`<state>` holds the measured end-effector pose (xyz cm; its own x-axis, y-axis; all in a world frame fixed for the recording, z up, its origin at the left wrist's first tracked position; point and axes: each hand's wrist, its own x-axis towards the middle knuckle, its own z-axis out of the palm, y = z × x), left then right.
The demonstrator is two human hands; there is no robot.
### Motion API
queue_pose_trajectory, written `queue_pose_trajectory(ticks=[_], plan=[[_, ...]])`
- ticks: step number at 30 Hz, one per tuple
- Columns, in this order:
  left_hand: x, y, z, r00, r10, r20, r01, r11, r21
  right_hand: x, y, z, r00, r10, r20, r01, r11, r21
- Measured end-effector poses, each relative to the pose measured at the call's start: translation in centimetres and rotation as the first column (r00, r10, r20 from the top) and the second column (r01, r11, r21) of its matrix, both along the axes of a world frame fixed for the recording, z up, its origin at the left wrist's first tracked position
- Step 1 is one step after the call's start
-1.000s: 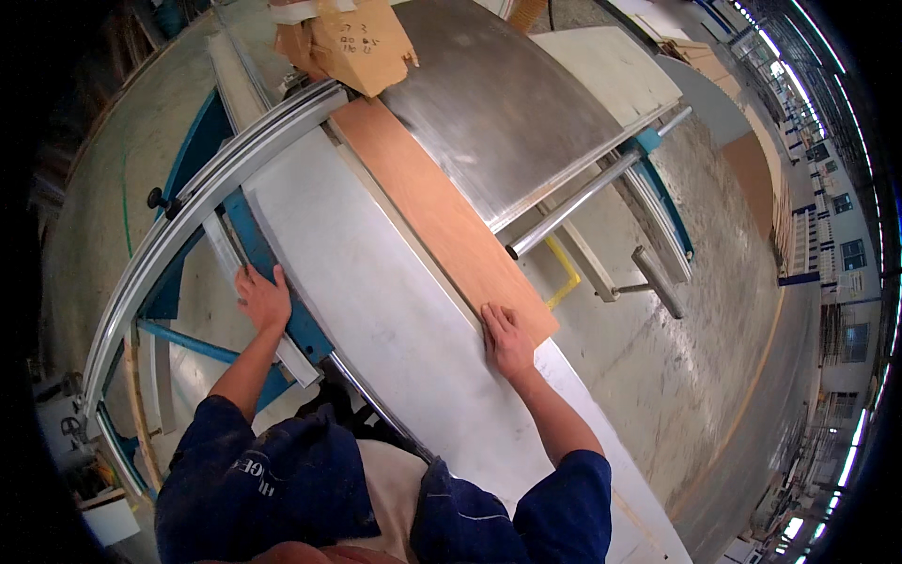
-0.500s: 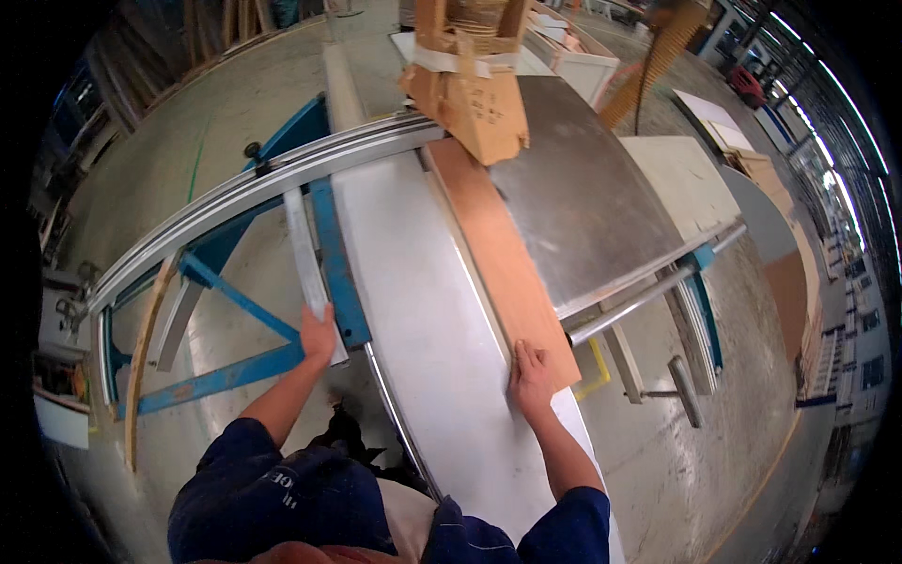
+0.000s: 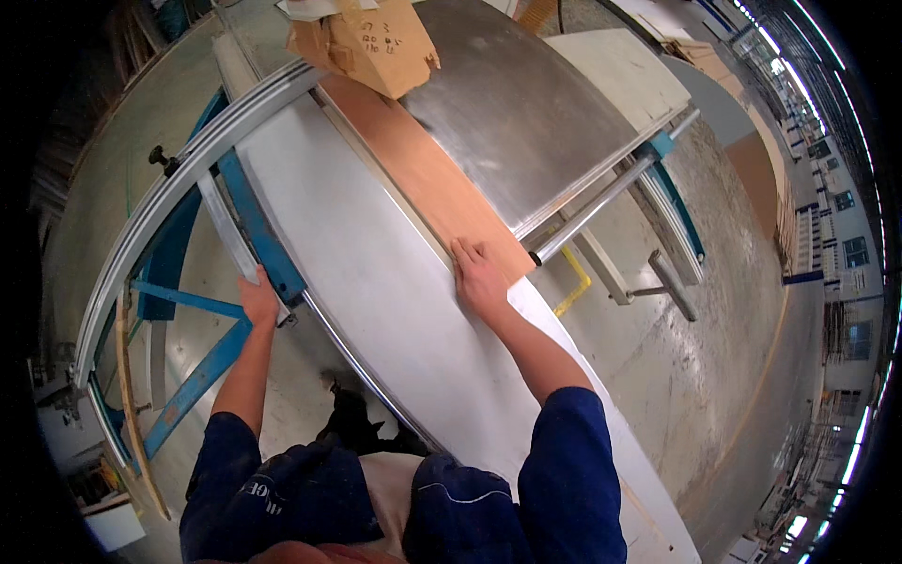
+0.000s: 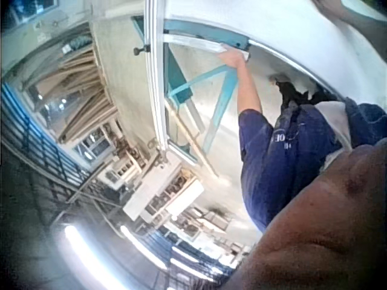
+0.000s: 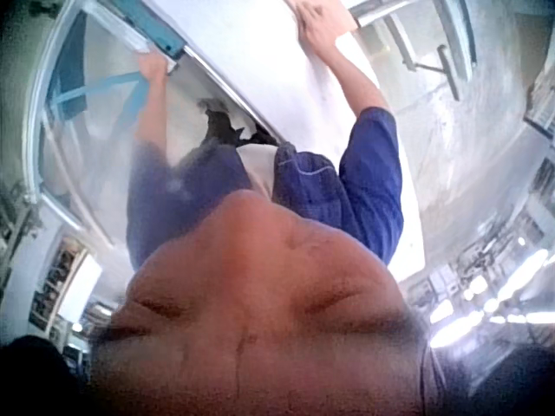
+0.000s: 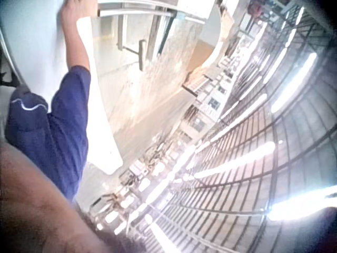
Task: The person operates an industrial sliding table saw to cut wood planks, positioning the planks against the fence and feeding them through the blade with the help of a coworker.
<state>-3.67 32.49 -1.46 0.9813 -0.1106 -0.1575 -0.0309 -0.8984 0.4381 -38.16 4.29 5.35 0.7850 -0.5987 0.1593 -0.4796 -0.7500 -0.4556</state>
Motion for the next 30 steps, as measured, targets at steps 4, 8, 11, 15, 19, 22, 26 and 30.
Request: queue_pose_trajectory(ticks=[4, 8, 11, 15, 19, 22, 26, 30], plan=[[2.1, 0.6, -2.4, 0.993, -0.04, 0.112, 0.042, 0.999, -0.016, 1.1, -0.4, -1.0, 0.999, 0.021, -0.035, -0.021, 1.0, 0.002], [3.3, 0.0, -3.0, 0.994, -0.036, 0.103, 0.038, 0.999, -0.01, 3.0, -0.8, -1.9, 0.999, 0.039, 0.012, -0.038, 0.999, -0.036], [4.6, -1.1, -2.5, 1.0, -0.011, 0.018, 0.011, 1.0, 0.005, 4.4, -1.4, -2.6, 0.999, 0.028, 0.016, -0.028, 0.999, -0.04], [6.6, -1.6, -3.1, 1.0, 0.004, 0.024, -0.005, 0.999, 0.031, 6.7, -2.0, -3.3, 0.999, 0.035, 0.023, -0.035, 0.999, -0.018], [8.6, -2.8, -2.9, 1.0, 0.002, -0.024, -0.002, 1.0, 0.014, 8.5, -2.8, -3.7, 1.0, 0.029, 0.005, -0.029, 0.999, -0.033], [10.2, -3.1, -3.8, 1.0, 0.002, -0.027, -0.001, 1.0, 0.014, 10.1, -3.4, -4.2, 0.999, 0.035, 0.013, -0.034, 0.999, -0.014], [11.8, -4.1, -4.8, 0.998, -0.01, -0.063, 0.013, 0.999, 0.044, 11.6, -4.4, -5.3, 1.0, 0.019, 0.001, -0.019, 1.0, -0.012], [14.6, -4.8, -5.8, 0.999, -0.01, -0.036, 0.012, 0.998, 0.062, 14.4, -5.1, -5.6, 1.0, 0.009, -0.011, -0.009, 1.0, -0.009]])
